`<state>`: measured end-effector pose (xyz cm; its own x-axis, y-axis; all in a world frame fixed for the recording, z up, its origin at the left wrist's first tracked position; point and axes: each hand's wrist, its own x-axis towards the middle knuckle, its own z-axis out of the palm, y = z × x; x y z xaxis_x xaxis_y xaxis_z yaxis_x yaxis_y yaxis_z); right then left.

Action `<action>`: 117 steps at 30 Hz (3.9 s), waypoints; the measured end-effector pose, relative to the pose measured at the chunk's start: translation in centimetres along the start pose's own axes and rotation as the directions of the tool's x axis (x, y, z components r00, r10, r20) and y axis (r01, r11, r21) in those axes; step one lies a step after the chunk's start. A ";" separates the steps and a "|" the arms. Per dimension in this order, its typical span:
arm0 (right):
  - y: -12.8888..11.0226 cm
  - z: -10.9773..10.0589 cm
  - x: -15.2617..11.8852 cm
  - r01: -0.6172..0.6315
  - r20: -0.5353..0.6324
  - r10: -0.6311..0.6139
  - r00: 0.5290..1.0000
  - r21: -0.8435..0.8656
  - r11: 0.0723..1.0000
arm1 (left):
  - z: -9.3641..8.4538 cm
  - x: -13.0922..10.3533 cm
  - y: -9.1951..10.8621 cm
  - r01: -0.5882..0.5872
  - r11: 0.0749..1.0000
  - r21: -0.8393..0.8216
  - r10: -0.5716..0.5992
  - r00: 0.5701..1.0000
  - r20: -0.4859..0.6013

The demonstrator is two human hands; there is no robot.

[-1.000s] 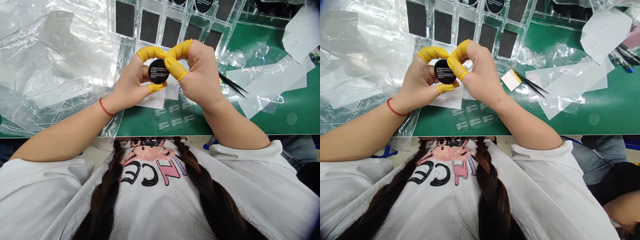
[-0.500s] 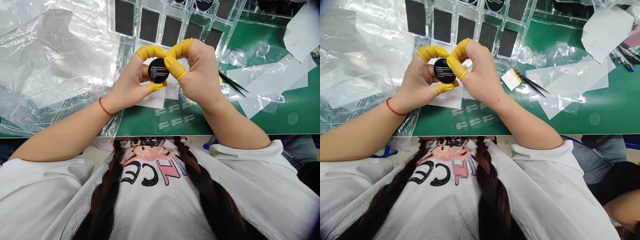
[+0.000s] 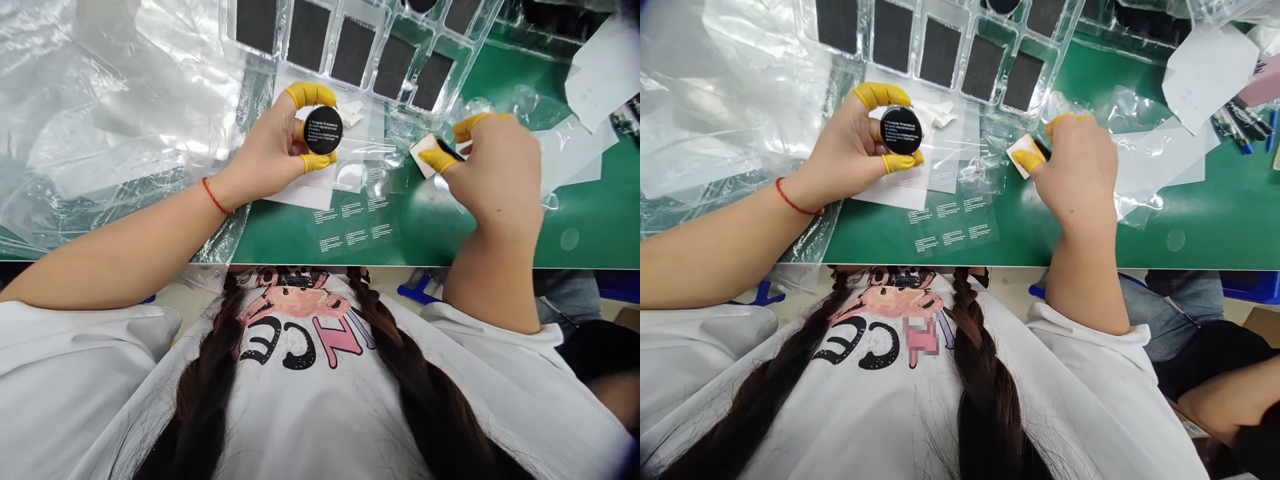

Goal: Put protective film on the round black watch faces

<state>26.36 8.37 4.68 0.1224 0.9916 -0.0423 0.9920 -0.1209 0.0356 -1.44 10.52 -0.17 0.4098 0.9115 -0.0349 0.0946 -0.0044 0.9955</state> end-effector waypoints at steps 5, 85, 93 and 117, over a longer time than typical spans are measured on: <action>1.5 2.8 -1.1 -0.094 0.053 0.087 0.995 0.148 0.984 | 0.0 0.0 0.1 0.020 1.000 0.001 -0.020 1.000 0.010; -4.8 2.8 1.4 0.401 -0.344 -0.214 0.914 0.689 0.604 | -0.1 0.2 -1.1 0.002 0.999 -0.052 -0.002 1.000 -0.010; -6.2 2.6 1.3 0.592 -0.491 -0.351 0.797 0.518 0.618 | 0.0 0.0 -0.5 0.030 0.994 -0.107 -0.027 0.999 0.037; -5.1 3.4 1.3 0.504 -0.443 -0.286 0.850 0.524 0.686 | -0.1 0.0 -0.5 0.046 0.981 -0.189 -0.035 0.998 0.057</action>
<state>21.52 10.15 1.08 -0.1933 0.8978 0.3958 0.7581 0.3927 -0.5206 -1.59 10.57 -0.70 0.4576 0.8860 -0.0751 -0.0598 0.1149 0.9916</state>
